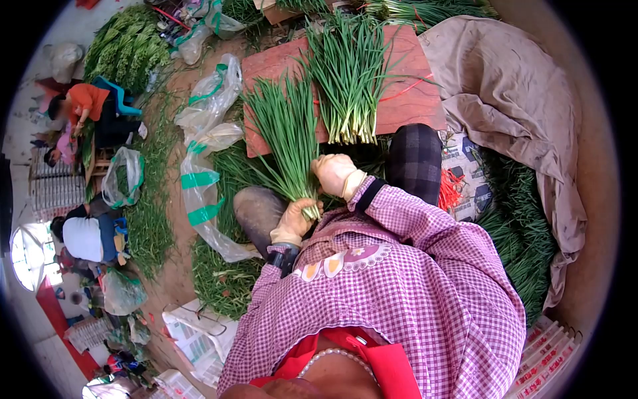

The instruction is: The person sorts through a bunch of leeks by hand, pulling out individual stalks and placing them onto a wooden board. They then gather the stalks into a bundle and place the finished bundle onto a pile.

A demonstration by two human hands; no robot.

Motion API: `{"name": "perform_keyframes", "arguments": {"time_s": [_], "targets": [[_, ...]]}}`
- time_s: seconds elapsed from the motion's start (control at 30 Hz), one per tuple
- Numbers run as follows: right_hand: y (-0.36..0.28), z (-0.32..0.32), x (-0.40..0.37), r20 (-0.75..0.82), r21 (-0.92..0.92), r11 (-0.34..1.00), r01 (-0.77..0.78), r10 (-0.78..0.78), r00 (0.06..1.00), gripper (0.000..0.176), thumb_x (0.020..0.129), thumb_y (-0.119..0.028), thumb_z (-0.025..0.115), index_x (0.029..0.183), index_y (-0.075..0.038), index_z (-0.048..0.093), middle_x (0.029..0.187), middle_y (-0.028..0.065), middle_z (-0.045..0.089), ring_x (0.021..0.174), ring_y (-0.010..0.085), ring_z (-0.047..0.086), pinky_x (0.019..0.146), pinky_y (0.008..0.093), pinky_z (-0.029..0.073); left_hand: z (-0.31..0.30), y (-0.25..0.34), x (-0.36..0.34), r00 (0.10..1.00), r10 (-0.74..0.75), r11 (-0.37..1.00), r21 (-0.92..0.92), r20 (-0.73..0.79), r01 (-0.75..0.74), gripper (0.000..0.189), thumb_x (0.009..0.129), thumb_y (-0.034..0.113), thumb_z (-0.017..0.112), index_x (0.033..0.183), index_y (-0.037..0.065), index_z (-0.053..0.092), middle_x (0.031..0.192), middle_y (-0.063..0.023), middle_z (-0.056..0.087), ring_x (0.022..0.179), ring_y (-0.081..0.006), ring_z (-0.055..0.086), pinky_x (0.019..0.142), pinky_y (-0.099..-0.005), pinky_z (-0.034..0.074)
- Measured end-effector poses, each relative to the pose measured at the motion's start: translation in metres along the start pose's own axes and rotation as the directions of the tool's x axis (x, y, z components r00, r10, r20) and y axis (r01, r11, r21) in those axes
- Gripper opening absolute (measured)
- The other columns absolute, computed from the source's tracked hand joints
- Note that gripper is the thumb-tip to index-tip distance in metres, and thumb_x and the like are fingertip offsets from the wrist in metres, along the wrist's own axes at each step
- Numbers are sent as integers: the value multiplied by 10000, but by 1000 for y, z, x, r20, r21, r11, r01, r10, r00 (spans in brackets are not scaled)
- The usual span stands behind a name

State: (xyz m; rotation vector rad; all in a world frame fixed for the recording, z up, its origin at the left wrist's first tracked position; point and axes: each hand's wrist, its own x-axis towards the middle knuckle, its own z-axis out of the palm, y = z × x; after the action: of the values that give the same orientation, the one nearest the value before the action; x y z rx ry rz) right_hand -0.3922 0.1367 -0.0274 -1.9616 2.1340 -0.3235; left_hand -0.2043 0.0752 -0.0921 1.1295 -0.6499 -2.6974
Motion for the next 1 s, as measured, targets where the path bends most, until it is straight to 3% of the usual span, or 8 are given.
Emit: {"name": "perform_keyframes", "arguments": {"time_s": [0.17, 0.23, 0.3, 0.33, 0.47, 0.6, 0.9, 1.0], "targets": [[21, -14, 4, -242, 346, 936, -65, 156, 958, 163, 741, -200, 597, 782, -42, 591, 724, 148, 626, 708, 348, 619, 601, 431, 485, 6, 5, -3, 996, -30, 999, -30, 82, 32, 396, 724, -4, 601, 1115, -26, 541, 994, -103, 632, 734, -196, 628, 642, -308, 534], [27, -27, 0, -187, 434, 897, -89, 186, 965, 139, 722, -169, 624, 798, -54, 615, 711, 121, 630, 661, 317, 619, 591, 412, 482, 6, 4, -2, 998, 12, 1000, -19, 59, -11, 435, 727, -2, 595, 1156, -3, 522, 1037, -98, 623, 733, -195, 626, 625, -313, 536], [33, -39, -8, 158, 774, 621, -121, -5, 987, 175, 673, -111, 685, 821, -48, 615, 654, 77, 600, 601, 235, 584, 576, 346, 473, 6, 6, -3, 998, 1, 1000, -15, 62, 0, 442, 730, 6, 596, 1165, 4, 518, 1037, -95, 621, 738, -192, 622, 627, -311, 533], [29, -34, -10, 59, 797, 604, -6, -67, 996, 241, 630, -80, 705, 855, -48, 626, 662, 47, 590, 622, 185, 566, 589, 322, 467, 7, 6, -4, 998, -12, 1000, -10, 67, 13, 450, 732, 15, 596, 1174, 10, 515, 1037, -93, 619, 743, -189, 618, 629, -309, 530], [27, -22, -19, 274, 334, 942, -30, -67, 959, 109, 745, -103, 563, 828, -52, 613, 708, 128, 625, 667, 308, 613, 598, 378, 478, 13, 7, -7, 990, 39, 998, -51, 136, -32, 449, 735, 34, 600, 1176, 17, 515, 1018, -87, 619, 752, -187, 608, 650, -311, 521], [14, -12, -12, -192, 574, 814, 95, 20, 981, 107, 794, -111, 553, 849, -50, 622, 641, 130, 614, 572, 254, 619, 549, 358, 477, 8, 3, -6, 998, 36, 999, -38, 59, -33, 382, 733, 51, 607, 1109, 7, 554, 956, -84, 626, 750, -201, 599, 683, -322, 509], [-12, 18, 2, 4, 555, 824, -118, 139, 990, 271, 740, -261, 652, 841, -11, 632, 696, 177, 625, 630, 318, 616, 589, 404, 483, 3, -3, -3, 998, 46, 998, -38, -38, -47, 171, 731, 38, 619, 893, -10, 590, 831, -122, 625, 761, -245, 612, 707, -357, 515], [-12, 14, 4, 366, 879, 230, -417, 234, 901, 121, 795, -139, 623, 761, -24, 608, 582, 11, 554, 458, 76, 506, 388, 237, 425, 0, -2, -1, 999, 31, 997, -63, -33, -33, 162, 735, 41, 624, 886, -12, 594, 821, -120, 627, 758, -244, 617, 705, -355, 519]]}}
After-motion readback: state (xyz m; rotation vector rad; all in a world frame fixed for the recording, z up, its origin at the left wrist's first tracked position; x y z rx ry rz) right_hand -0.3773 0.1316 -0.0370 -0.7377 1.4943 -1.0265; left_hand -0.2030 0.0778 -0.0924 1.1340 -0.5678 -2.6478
